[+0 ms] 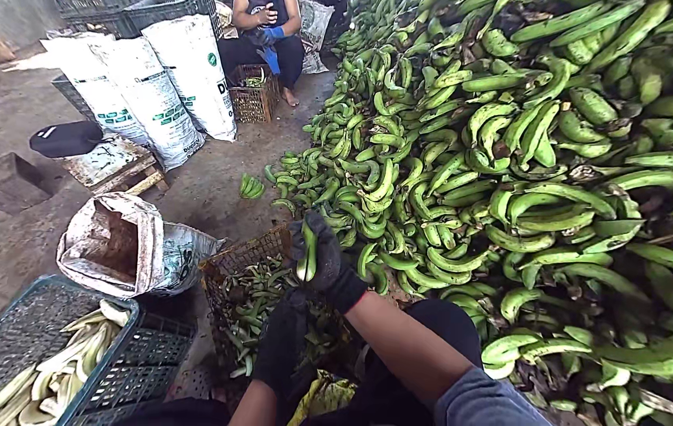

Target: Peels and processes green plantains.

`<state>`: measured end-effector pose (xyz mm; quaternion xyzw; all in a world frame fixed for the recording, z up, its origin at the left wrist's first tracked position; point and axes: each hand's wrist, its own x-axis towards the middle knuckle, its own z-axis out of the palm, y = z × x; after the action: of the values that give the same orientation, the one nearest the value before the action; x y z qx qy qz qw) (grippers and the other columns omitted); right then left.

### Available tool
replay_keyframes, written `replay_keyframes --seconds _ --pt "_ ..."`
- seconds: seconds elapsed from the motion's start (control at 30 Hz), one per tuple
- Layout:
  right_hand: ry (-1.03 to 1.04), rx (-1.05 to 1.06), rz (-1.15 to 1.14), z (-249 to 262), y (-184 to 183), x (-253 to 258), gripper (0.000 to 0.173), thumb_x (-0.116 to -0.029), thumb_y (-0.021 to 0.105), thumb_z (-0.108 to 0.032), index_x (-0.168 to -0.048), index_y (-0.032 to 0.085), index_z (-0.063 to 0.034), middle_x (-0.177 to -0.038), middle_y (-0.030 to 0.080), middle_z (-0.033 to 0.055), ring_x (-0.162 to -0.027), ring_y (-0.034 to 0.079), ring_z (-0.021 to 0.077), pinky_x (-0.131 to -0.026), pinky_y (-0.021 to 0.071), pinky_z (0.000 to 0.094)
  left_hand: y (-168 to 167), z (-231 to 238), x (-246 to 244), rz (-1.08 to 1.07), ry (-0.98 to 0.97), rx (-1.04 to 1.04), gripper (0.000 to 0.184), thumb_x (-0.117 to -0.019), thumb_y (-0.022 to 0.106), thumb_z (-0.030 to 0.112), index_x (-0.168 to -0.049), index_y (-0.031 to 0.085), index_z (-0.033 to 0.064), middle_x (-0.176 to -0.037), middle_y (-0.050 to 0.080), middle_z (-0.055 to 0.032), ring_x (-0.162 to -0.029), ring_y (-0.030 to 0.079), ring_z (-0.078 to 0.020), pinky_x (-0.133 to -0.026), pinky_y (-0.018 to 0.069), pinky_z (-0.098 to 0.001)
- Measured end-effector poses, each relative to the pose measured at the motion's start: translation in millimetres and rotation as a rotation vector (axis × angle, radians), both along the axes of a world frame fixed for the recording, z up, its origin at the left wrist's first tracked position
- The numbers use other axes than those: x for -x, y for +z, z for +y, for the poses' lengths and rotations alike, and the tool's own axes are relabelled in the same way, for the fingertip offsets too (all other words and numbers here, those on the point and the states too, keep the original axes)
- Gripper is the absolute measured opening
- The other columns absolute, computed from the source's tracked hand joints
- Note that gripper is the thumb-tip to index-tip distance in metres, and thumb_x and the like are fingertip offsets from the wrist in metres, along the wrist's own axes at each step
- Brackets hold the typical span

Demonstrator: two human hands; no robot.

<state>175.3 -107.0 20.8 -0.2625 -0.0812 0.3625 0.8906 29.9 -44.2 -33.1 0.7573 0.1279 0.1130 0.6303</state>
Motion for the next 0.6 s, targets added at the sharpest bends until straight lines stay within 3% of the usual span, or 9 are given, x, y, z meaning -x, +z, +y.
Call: replay_keyframes --seconds 0.07,0.1,0.13,0.2,0.23,0.27,0.37,0.47,0.6 --pt "-0.009 0.093 0.061 5 1 9 0.048 -0.1083 0.033 -0.048 -0.097 0.062 -0.0121 -0.062 0.056 0.0010 -0.051 0.058 0.0141 -0.052 0.0563 0.0322 -6 4 1 -0.004 0.032 0.007 0.052 -0.1074 0.032 0.047 -0.118 0.064 0.0064 -0.076 0.060 0.0039 -0.063 0.058 -0.0082 -0.060 0.0536 -0.0275" --pt "-0.045 0.156 0.011 7 -2 10 0.045 -0.1088 0.032 -0.046 -0.106 0.060 -0.0117 -0.069 0.061 0.0032 -0.059 0.063 0.0163 -0.059 0.0585 0.0343 -9 7 3 -0.011 0.032 0.008 0.052 -0.1075 0.032 0.046 -0.117 0.064 0.0059 -0.075 0.060 0.0039 -0.063 0.058 -0.0083 -0.060 0.0539 -0.0276" --pt "-0.087 0.210 -0.102 8 -8 8 0.041 -0.1083 0.032 -0.043 -0.119 0.058 -0.0130 -0.082 0.066 0.0043 -0.072 0.067 0.0175 -0.068 0.0594 0.0357 -10 8 6 -0.008 0.030 -0.003 0.052 -0.1076 0.032 0.045 -0.118 0.063 0.0048 -0.078 0.060 0.0026 -0.064 0.058 -0.0092 -0.061 0.0551 -0.0288" --pt "-0.202 0.296 -0.389 7 -22 -3 0.049 -0.1062 0.035 -0.043 -0.140 0.051 -0.0113 -0.109 0.066 0.0077 -0.092 0.066 0.0180 -0.081 0.0566 0.0368 -7 6 8 0.028 0.032 -0.040 0.049 -0.1077 0.031 0.038 -0.119 0.063 0.0028 -0.082 0.062 0.0000 -0.066 0.060 -0.0099 -0.062 0.0566 -0.0302" --pt "-0.254 0.323 -0.472 6 -24 -7 0.050 -0.1058 0.035 -0.043 -0.137 0.054 -0.0092 -0.108 0.065 0.0076 -0.089 0.065 0.0166 -0.078 0.0564 0.0353 -4 3 8 0.055 0.035 -0.066 0.048 -0.1076 0.031 0.036 -0.120 0.063 0.0023 -0.082 0.063 -0.0005 -0.066 0.060 -0.0100 -0.062 0.0561 -0.0302" --pt "-0.290 0.308 -0.481 8 -23 -8 0.044 -0.1057 0.034 -0.040 -0.124 0.058 -0.0085 -0.095 0.063 0.0044 -0.076 0.062 0.0125 -0.068 0.0549 0.0301 -5 3 8 0.072 0.031 -0.094 0.049 -0.1078 0.030 0.035 -0.121 0.063 0.0022 -0.083 0.064 -0.0008 -0.066 0.061 -0.0102 -0.062 0.0565 -0.0304" --pt "-0.225 0.211 -0.261 12 -20 -4 0.039 -0.1084 0.031 -0.036 -0.102 0.056 -0.0075 -0.073 0.054 0.0008 -0.054 0.053 0.0087 -0.051 0.0494 0.0231 -11 8 7 0.116 0.028 -0.196 0.052 -0.1077 0.029 0.039 -0.122 0.064 0.0031 -0.082 0.062 -0.0019 -0.066 0.059 -0.0117 -0.063 0.0548 -0.0326" --pt "-0.074 0.154 -0.006 15 -23 7 0.048 -0.1106 0.026 -0.040 -0.093 0.056 -0.0070 -0.061 0.052 0.0016 -0.047 0.052 0.0113 -0.045 0.0491 0.0255 -14 14 4 0.176 0.063 -0.259 0.052 -0.1082 0.028 0.039 -0.123 0.062 0.0025 -0.082 0.060 -0.0031 -0.068 0.058 -0.0124 -0.064 0.0531 -0.0331" --pt "0.047 0.144 0.120 19 -24 28 0.052 -0.1116 0.023 -0.043 -0.085 0.052 -0.0086 -0.057 0.048 0.0011 -0.048 0.051 0.0125 -0.048 0.0490 0.0266 -15 22 1 0.325 0.162 -0.371 0.043 -0.1095 0.040 0.029 -0.133 0.055 -0.0033 -0.095 0.065 -0.0167 -0.081 0.064 -0.0244 -0.076 0.0550 -0.0467"
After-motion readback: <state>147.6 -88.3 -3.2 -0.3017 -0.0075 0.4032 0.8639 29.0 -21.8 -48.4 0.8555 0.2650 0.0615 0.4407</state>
